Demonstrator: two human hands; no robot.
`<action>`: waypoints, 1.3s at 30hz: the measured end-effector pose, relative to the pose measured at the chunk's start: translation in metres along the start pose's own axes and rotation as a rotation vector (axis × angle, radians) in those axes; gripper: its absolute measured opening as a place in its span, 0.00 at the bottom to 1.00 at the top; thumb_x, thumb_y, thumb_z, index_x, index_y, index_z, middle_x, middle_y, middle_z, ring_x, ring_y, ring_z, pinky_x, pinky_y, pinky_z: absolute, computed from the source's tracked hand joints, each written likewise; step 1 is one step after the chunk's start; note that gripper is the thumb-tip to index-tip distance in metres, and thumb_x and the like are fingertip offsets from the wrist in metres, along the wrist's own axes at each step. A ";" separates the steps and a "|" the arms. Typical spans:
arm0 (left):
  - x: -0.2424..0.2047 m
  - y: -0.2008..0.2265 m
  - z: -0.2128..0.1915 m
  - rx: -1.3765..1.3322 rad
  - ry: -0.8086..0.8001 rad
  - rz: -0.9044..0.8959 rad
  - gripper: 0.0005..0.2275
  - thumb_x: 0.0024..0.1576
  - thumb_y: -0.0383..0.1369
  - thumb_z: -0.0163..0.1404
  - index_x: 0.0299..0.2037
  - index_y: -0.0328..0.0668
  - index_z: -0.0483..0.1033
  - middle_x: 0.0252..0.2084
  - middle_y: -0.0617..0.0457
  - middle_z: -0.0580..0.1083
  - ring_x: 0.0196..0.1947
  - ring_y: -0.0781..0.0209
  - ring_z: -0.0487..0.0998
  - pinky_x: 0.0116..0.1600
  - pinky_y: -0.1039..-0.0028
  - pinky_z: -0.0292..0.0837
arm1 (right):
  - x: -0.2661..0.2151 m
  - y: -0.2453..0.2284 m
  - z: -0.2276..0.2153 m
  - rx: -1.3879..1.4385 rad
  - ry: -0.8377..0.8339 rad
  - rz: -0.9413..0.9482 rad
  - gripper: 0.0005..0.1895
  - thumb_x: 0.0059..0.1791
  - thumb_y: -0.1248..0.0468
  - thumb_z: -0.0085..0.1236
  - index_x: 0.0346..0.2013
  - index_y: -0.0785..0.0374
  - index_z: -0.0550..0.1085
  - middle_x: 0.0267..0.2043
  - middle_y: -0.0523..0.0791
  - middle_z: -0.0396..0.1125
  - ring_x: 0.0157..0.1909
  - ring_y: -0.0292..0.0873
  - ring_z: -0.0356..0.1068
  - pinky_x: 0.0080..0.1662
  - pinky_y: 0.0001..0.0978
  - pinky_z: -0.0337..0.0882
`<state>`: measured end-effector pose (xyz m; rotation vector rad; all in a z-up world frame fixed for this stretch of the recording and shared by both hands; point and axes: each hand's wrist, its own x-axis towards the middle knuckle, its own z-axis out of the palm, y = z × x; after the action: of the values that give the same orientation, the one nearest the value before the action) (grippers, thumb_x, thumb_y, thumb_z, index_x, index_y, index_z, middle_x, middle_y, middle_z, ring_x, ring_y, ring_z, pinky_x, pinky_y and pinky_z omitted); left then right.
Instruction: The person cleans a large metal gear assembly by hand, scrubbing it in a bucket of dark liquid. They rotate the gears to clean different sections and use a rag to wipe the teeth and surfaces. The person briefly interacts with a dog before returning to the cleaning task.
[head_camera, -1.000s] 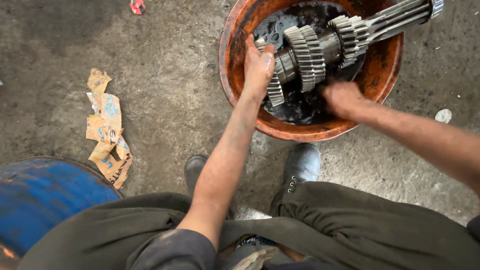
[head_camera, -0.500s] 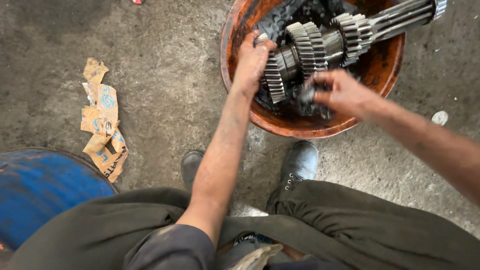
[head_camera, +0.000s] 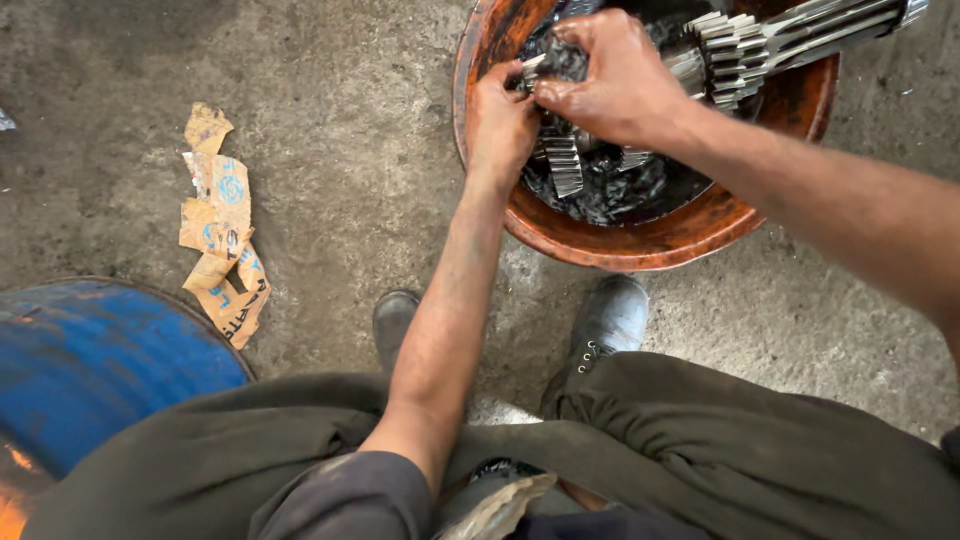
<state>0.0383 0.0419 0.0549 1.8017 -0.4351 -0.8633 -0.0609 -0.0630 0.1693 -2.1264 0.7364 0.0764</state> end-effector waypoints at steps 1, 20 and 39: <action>-0.003 0.005 -0.003 0.053 0.020 0.017 0.17 0.52 0.30 0.59 0.51 0.34 0.78 0.37 0.50 0.83 0.36 0.64 0.85 0.41 0.72 0.80 | 0.004 0.000 0.002 -0.019 -0.016 0.101 0.19 0.51 0.64 0.60 0.56 0.63 0.72 0.29 0.48 0.73 0.27 0.39 0.71 0.32 0.38 0.72; 0.024 -0.049 0.004 -0.395 -0.153 -0.134 0.10 0.56 0.32 0.61 0.32 0.29 0.82 0.25 0.50 0.80 0.20 0.65 0.76 0.23 0.73 0.73 | -0.070 0.098 0.076 -0.713 0.062 -0.542 0.17 0.53 0.77 0.54 0.58 0.73 0.71 0.43 0.57 0.67 0.33 0.49 0.70 0.26 0.35 0.74; -0.014 0.002 0.014 0.275 0.113 -0.016 0.25 0.47 0.48 0.64 0.42 0.29 0.79 0.39 0.36 0.80 0.43 0.41 0.81 0.51 0.59 0.73 | -0.107 0.200 0.031 -0.506 -0.131 0.326 0.24 0.49 0.42 0.59 0.51 0.53 0.79 0.39 0.53 0.75 0.41 0.54 0.76 0.46 0.51 0.77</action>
<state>0.0189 0.0412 0.0593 2.0973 -0.4851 -0.7355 -0.2488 -0.0793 0.0396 -2.4165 1.0625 0.6294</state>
